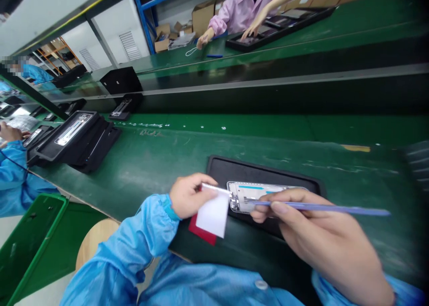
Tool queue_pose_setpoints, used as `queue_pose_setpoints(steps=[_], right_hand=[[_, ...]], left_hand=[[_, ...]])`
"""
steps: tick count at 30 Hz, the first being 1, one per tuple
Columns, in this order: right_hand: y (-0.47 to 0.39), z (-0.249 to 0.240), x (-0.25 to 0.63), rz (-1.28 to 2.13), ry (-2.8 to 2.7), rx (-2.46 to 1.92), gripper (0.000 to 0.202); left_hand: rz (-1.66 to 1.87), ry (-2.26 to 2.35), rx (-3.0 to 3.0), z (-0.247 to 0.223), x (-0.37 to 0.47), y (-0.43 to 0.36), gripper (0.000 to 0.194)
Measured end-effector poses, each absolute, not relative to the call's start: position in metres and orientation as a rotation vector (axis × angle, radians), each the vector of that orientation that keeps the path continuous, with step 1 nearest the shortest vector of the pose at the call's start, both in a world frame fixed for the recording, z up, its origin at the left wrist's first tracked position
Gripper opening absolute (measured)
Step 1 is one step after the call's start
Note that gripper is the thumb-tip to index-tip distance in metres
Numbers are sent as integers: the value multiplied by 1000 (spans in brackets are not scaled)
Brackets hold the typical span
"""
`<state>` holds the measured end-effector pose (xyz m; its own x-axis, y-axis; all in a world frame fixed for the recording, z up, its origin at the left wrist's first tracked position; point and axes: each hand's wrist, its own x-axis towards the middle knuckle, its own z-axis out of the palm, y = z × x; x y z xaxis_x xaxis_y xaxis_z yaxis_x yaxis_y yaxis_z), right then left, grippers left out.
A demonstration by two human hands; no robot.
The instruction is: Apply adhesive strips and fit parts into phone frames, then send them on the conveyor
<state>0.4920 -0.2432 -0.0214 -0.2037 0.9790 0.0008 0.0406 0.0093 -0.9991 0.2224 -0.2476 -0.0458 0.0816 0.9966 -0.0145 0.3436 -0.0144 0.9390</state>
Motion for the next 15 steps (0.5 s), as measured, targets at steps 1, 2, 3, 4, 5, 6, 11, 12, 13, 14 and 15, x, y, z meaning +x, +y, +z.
queue_pose_setpoints(steps=[1,2,3,4,5,6,11,12,13,14,15], right_hand=[[-238,-22,490,1355,-1392,-1155,45],[-233,-23,489,1363,-1437,-1186,48],[-227,-25,487,1360,-1518,-1220,51],[-221,-28,486,1350,-1621,-1251,54],[-216,-32,486,1334,-1723,-1280,57],[-211,-37,486,1311,-1798,-1309,60],[-201,-57,494,1228,-1861,-1437,60],[-201,-58,495,1218,-1884,-1431,60],[-202,-59,495,1209,-1907,-1418,61],[-203,-59,494,1202,-1925,-1406,63],[-204,-58,492,1199,-1936,-1399,64]], left_hand=[[1001,1476,1472,-49,205,-242,30],[1054,1570,1445,-51,186,-236,32],[1117,1676,1417,-53,166,-231,32],[1165,1758,1394,-55,146,-225,33],[1202,1826,1375,-58,129,-221,34],[1226,1880,1364,-60,113,-217,34],[1221,2013,1390,-75,83,-212,36],[1220,2021,1401,-78,83,-212,37],[1223,2026,1411,-81,84,-211,37],[1227,2029,1420,-83,85,-210,38],[1231,2032,1428,-84,85,-209,38]])
